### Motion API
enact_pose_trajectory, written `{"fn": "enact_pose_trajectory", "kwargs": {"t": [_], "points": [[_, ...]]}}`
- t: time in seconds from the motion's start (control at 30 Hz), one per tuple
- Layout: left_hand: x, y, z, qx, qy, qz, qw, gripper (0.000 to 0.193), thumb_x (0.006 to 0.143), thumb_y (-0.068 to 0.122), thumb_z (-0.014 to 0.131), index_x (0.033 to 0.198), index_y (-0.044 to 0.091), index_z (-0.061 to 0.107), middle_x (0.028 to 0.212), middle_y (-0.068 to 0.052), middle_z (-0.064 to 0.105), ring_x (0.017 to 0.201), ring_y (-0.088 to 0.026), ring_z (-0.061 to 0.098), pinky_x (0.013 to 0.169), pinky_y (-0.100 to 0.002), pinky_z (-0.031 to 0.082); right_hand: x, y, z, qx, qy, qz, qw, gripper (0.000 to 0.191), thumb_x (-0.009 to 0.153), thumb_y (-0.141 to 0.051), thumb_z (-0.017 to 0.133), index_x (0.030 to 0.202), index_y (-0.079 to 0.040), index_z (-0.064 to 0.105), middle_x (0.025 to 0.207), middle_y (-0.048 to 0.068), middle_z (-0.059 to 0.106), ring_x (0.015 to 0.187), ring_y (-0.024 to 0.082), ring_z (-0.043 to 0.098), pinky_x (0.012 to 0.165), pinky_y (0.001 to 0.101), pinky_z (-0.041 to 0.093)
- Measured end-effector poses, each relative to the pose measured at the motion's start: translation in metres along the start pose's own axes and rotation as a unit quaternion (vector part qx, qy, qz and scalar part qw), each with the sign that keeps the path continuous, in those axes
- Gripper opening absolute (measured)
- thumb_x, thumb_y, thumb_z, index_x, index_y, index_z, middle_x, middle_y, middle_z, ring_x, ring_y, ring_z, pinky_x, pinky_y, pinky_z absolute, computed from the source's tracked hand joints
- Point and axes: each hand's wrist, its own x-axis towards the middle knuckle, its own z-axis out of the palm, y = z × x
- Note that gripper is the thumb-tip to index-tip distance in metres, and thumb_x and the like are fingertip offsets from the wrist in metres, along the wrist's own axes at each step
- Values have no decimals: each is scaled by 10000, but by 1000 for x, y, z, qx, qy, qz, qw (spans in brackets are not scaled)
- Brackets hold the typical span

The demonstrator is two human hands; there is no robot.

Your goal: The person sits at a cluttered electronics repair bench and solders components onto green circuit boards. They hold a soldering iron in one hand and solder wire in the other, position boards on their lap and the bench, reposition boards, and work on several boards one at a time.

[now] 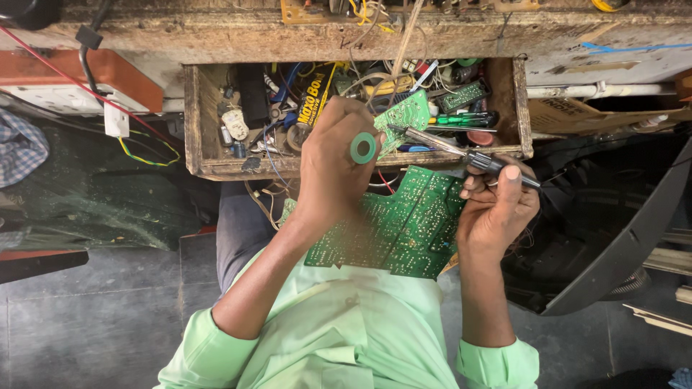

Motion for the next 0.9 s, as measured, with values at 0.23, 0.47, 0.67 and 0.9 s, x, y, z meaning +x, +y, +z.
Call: {"fn": "enact_pose_trajectory", "kwargs": {"t": [0.23, 0.47, 0.67, 0.9], "points": [[-1, -1, -1, -5, -5, 9, 1000, 156, 908, 3, 763, 981, 32, 628, 1084, -106, 614, 976, -300, 658, 851, -381, 540, 1, 3, -5, 5, 0, -5, 1000, 316, 1108, -264, 675, 1170, 41, 617, 923, 173, 706, 694, 183, 641, 607, 258, 514], [3, 2, -8, -32, -13, -3, 999, 150, 898, -8, 758, 971, 7, 628, 1025, -133, 633, 960, -297, 651, 859, -368, 539, 23, -6, -37, 76, 55, 3, 996, 300, 1111, -265, 623, 1142, 33, 652, 934, 148, 710, 727, 156, 628, 626, 239, 494], [11, 11, -13, -33, -49, 2, 998, 123, 904, 23, 751, 955, -17, 647, 1055, -138, 694, 939, -266, 701, 830, -344, 550, 94, -34, -111, 183, 143, -110, 966, 301, 1120, -269, 637, 1113, 33, 645, 941, 139, 696, 737, 148, 612, 669, 242, 510], [13, 16, -22, 2, -70, 4, 998, 144, 882, 47, 767, 974, -5, 671, 1114, -134, 732, 972, -216, 730, 817, -325, 577, 167, -12, -130, 99, 204, -152, 962, 331, 1007, -312, 703, 1046, 16, 680, 858, 112, 717, 678, 127, 634, 570, 213, 494]]}}
